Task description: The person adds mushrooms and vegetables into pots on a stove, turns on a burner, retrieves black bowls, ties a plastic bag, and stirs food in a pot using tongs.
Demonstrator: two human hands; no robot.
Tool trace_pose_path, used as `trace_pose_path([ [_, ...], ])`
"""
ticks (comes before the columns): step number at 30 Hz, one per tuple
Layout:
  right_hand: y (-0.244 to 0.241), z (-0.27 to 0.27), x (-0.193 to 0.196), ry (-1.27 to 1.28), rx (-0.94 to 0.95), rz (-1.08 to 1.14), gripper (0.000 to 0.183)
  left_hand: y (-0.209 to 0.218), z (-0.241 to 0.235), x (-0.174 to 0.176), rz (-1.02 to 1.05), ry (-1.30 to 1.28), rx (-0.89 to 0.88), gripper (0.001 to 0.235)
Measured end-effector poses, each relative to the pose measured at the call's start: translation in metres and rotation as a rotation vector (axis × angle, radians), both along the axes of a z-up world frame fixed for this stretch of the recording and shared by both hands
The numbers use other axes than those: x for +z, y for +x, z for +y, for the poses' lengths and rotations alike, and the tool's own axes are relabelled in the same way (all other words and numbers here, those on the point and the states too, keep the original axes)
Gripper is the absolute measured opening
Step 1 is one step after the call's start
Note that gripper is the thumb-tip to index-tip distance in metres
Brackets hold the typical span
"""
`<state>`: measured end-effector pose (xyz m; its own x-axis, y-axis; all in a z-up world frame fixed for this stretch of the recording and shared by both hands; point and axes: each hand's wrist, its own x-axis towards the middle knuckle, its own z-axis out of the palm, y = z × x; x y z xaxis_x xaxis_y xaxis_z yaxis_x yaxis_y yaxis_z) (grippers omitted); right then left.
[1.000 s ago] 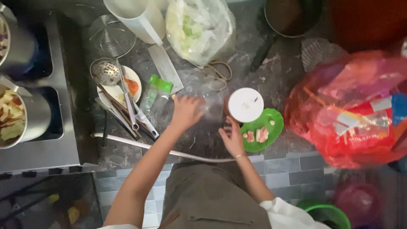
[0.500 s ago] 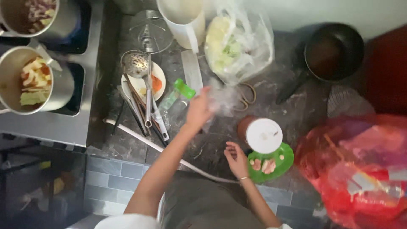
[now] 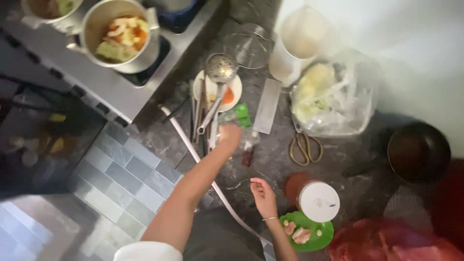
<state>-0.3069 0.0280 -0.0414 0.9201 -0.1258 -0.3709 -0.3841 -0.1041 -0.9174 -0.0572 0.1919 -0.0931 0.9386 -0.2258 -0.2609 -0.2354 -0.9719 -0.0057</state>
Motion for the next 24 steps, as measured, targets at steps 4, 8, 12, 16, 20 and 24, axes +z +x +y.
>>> trace_pose_path([
  [4, -0.005, -0.009, -0.012, 0.015, -0.024, 0.002, 0.021, -0.035, 0.001, 0.061, -0.215, -0.039, -0.097, 0.031],
  [8, 0.03, 0.013, -0.037, 0.242, -0.076, 0.026, 0.026, -0.075, 0.036, 0.132, 0.095, -0.314, 0.018, 0.035],
  [12, 0.109, 0.047, -0.052, 0.222, -0.165, -0.101, 0.029, -0.169, 0.128, 0.167, -0.197, -0.973, 0.168, 0.041],
  [16, 0.213, 0.116, -0.045, 0.361, -0.297, 0.517, 0.035, -0.301, 0.27, 0.173, -0.151, -0.955, 0.788, 0.042],
  [20, 0.226, 0.164, -0.039, 0.167, -0.225, 0.355, 0.032, -0.479, 0.406, 0.177, -0.243, -0.737, 1.281, 0.039],
  [24, 0.213, 0.16, -0.005, -0.208, -0.091, 0.134, 0.026, -0.636, 0.429, 0.2, -0.618, -0.876, 1.741, 0.034],
])
